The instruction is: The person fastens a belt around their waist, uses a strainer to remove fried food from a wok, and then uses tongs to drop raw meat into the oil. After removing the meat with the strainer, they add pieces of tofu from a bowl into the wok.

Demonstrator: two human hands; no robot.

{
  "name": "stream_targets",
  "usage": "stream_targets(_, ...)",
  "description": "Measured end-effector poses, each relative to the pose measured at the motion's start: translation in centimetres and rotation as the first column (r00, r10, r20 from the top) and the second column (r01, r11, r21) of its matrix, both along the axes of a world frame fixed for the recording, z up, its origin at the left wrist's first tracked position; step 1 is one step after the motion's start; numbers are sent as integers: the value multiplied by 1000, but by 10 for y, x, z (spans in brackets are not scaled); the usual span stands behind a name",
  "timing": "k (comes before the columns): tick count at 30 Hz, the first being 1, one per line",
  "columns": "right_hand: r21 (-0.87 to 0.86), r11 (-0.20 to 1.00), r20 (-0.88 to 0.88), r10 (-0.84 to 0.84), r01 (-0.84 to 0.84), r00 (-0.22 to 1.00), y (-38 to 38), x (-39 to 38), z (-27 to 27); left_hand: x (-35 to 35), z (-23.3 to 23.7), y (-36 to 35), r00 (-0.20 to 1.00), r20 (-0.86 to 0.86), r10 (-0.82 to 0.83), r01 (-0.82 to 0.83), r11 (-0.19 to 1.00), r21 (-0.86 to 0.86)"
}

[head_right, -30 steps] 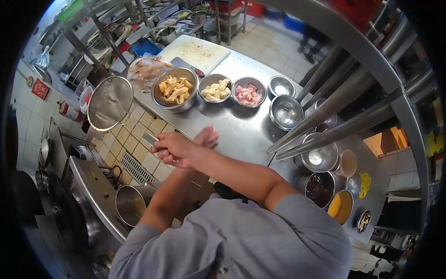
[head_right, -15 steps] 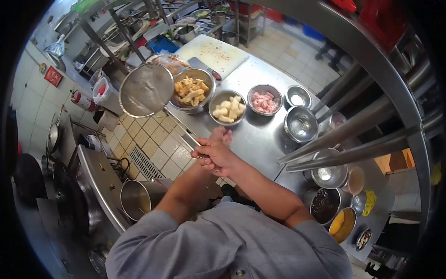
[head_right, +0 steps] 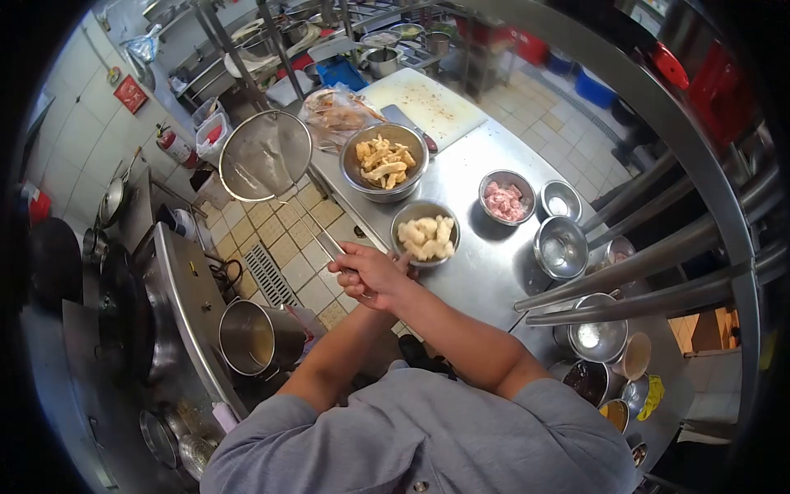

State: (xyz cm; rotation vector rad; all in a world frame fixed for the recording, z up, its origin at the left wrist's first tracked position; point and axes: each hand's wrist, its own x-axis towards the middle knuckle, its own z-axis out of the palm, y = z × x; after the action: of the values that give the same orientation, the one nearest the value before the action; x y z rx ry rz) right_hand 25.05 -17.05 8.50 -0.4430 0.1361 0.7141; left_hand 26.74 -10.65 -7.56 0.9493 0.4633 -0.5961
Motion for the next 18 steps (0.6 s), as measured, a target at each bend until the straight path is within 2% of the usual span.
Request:
stream_targets(2, -135, 991, -22, 5, -8, 1000, 2, -7, -3, -23, -2, 27, 1000, 1, 19, -19, 1000, 11)
stream_targets(3, -133, 990, -28, 33, -37, 999, 5, -9, -11, -42, -5, 47, 999, -3, 34, -34, 999, 19)
stream_targets(5, -214, 973, 67, 101, -84, 993, 14, -10, -33, -79, -7, 89, 998, -12, 63, -62, 997, 34)
stream_targets(6, -309, 946, 88, 129, -96, 988, 21, -12, -36, -105, -20, 122, 979, -121, 162, -150, 983, 107)
stream_targets(7, -310, 943, 79, 150, -119, 985, 30, -12, -44, -133, -28, 151, 938, -151, 312, -294, 947, 128)
stream_targets(8, -376, 913, 97, 209, -159, 973, 41, -12, -56, -163, -31, 184, 916, -177, 359, -340, 931, 130)
stream_targets(9, -438, 878, 113, 268, -194, 957, 54, -14, -62, -196, -51, 220, 864, -154, 480, -484, 875, 13)
stream_targets(11, -474, 847, 124, 335, -241, 934, 83, -22, -61, -263, -35, 268, 604, -132, 786, -754, 617, 224)
stream_targets(13, -558, 742, 153, 531, -370, 834, 118, -32, -58, -330, -36, 324, 374, -34, 927, -888, 368, 276)
stream_targets(15, -580, 672, 172, 654, -461, 737, 157, -50, -48, -414, -28, 375, 233, 30, 972, -971, 232, 52)
stream_targets(17, -543, 579, 179, 787, -608, 590, 200, -76, -27, -428, 67, 351, -190, 270, 944, -963, -232, 134)
stream_targets(18, -545, 508, 201, 852, -667, 484, 223, -90, -19, -448, 93, 354, -251, 373, 893, -940, -317, 125)
